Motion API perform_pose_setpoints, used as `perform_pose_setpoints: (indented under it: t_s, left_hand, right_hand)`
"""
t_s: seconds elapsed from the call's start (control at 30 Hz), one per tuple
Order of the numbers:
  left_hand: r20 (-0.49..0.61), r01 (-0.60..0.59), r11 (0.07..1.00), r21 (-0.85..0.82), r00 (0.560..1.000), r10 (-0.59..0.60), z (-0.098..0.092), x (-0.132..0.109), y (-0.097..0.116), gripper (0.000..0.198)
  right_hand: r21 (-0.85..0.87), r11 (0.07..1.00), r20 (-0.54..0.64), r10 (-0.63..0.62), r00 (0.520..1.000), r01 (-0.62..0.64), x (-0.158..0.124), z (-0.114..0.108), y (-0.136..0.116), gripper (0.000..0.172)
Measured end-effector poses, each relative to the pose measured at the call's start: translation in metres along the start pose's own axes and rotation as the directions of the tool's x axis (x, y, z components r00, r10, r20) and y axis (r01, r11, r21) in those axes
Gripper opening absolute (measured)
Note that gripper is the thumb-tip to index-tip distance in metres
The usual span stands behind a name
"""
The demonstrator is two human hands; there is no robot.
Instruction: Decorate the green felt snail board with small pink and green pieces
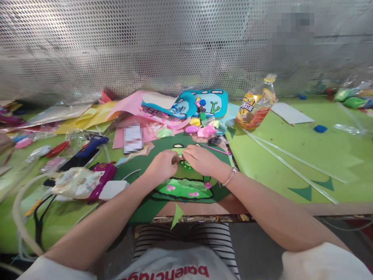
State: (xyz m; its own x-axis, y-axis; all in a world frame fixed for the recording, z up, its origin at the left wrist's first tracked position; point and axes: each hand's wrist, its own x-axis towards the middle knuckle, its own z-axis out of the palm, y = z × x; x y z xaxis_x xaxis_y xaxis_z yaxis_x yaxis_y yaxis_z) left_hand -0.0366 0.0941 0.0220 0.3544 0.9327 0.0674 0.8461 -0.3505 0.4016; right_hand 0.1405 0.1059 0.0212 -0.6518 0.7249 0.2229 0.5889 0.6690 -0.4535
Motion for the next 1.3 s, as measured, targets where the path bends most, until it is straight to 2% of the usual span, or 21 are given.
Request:
perform_pose_setpoints:
  t_s: [0.4, 0.67, 0.93, 1.13, 1.3]
  left_hand:
    - [-0.012, 0.015, 1.000, 0.017, 1.000, -0.015, 0.0009, 0.0005, -0.0013, 0.017]
    - [0.016, 0.016, 1.000, 0.022, 1.000, -0.016, 0.0004, 0.0005, -0.0008, 0.018]
    - [-0.010, 0.013, 1.000, -0.013, 1.000, -0.013, 0.0044, 0.0024, -0.0039, 0.022]
    - [-0.029, 0.013, 1.000, -0.004, 0.999, -0.013, 0.0047, 0.0021, -0.0044, 0.023]
    - [-0.020, 0.019, 1.000, 0.000, 1.000, -0.019, 0.0034, 0.0014, -0.0040, 0.026]
  right_hand:
    - [-0.047, 0.998, -0.023, -0.035, 0.999, 0.034, 0.0001, -0.0021, -0.0004, 0.035]
    - [-0.002, 0.998, -0.030, -0.055, 0.998, 0.055, 0.0007, 0.0002, 0.0006, 0.033]
    - [-0.030, 1.000, 0.014, 0.004, 1.000, -0.003, 0.0012, -0.0016, -0.0035, 0.035]
    - [0.125, 0.978, -0.007, 0.172, 0.985, -0.169, 0.0009, -0.0022, -0.0076, 0.040]
    - [0.128, 0.979, -0.025, 0.162, 0.986, -0.158, -0.0008, 0.0011, -0.0022, 0.041]
